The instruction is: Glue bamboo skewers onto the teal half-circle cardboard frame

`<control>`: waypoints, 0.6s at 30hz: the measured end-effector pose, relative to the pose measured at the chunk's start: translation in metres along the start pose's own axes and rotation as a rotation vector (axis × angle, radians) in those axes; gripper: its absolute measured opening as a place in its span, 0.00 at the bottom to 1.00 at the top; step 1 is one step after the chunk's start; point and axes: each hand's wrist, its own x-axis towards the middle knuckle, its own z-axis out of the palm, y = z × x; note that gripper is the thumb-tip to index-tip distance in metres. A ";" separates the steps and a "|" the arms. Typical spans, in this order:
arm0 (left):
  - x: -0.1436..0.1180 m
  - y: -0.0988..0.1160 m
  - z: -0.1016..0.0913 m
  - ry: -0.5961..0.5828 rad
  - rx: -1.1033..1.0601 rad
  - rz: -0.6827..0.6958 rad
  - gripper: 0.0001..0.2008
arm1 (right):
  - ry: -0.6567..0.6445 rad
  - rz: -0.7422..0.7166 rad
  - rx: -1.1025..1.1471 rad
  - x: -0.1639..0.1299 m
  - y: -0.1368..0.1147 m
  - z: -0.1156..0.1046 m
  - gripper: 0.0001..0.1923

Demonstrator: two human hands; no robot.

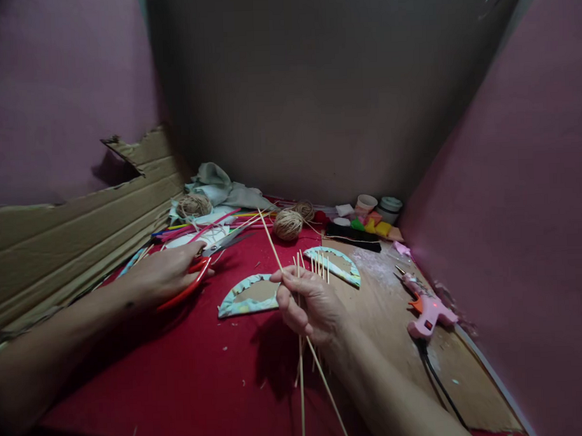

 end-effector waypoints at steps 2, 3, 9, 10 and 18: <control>0.006 -0.007 0.004 -0.009 0.136 -0.057 0.20 | -0.003 -0.008 -0.022 0.001 0.006 0.000 0.11; 0.007 -0.006 0.003 0.022 0.151 -0.034 0.21 | 0.000 -0.015 -0.031 0.002 0.009 -0.001 0.12; -0.004 0.048 -0.008 0.036 -0.796 -0.012 0.26 | -0.028 0.007 -0.089 0.002 0.019 0.006 0.10; -0.005 0.058 -0.008 -0.073 -1.000 -0.031 0.26 | -0.037 0.016 -0.098 0.002 0.020 0.009 0.10; -0.013 0.077 -0.002 0.115 -1.214 0.074 0.13 | -0.065 0.071 -0.050 -0.004 0.024 0.031 0.07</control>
